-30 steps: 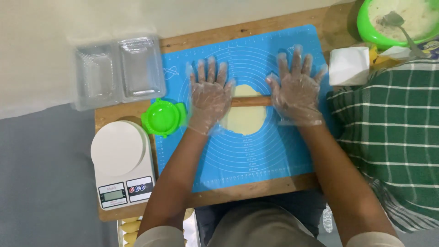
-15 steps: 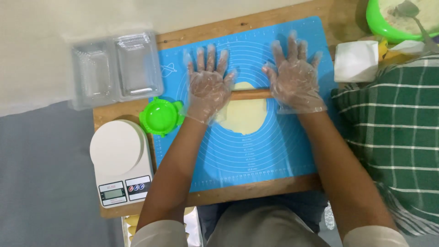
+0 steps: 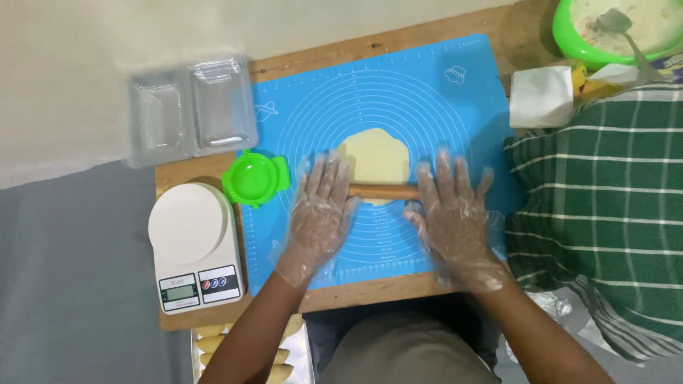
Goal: Rolling out dough with a rolling pin and shaping it using a plastic mold
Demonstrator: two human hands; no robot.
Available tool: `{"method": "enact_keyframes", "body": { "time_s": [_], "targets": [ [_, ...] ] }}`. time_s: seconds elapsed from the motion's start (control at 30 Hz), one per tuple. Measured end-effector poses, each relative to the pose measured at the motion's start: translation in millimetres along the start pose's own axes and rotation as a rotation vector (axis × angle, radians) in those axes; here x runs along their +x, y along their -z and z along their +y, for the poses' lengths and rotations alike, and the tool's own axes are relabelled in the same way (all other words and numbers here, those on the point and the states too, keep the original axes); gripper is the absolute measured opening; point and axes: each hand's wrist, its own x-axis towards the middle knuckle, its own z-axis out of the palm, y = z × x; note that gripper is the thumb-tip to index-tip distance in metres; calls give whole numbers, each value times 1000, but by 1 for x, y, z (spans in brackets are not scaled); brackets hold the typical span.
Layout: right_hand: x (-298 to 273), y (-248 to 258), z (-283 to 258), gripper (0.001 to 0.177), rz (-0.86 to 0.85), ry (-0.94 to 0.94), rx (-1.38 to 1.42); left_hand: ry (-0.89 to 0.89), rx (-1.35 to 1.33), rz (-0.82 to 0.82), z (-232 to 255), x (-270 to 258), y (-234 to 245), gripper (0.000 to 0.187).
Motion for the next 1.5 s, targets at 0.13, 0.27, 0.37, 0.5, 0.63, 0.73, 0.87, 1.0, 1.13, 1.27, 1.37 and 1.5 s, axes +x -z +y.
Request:
{"method": "enact_keyframes", "body": {
  "time_s": [0.13, 0.27, 0.37, 0.5, 0.63, 0.73, 0.87, 1.0, 1.13, 1.27, 1.37, 1.5],
  "targets": [
    [-22, 5, -2, 69, -41, 16, 33, -71, -20, 153, 4, -27, 7, 61],
    [-15, -1, 6, 45, -73, 68, 168, -61, -314, 261, -11, -26, 14, 54],
    [-20, -27, 12, 41, -123, 101, 216, 40, -639, 517, -16, -6, 39, 39],
    [-6, 2, 13, 37, -191, 4, 213, 283, -865, 605, -46, 29, 16, 33],
    [13, 9, 33, 29, -266, -259, 201, 341, -598, 486, -53, 69, -12, 24],
    [26, -15, 58, 25, -227, -427, 302, 211, -393, 353, -47, 93, -26, 27],
    [67, -11, 62, 26, -70, -794, 539, 180, -264, 221, -33, 114, -23, 33],
    [53, -92, 102, 13, -85, -471, -86, 215, -321, 147, -27, 126, -23, 34],
    [72, -72, 95, 20, -130, -481, 54, 327, -357, 6, -23, 131, -23, 21],
    [96, -38, 71, 28, -95, -427, -1, 272, -249, 31, -23, 131, -43, 17],
    [113, -35, 65, 33, -56, -392, 48, 227, 19, 208, -12, 132, -70, 25],
    [112, -37, 44, 29, 289, -166, 154, 70, 58, 376, -20, 128, -58, 21]
  ]
}}
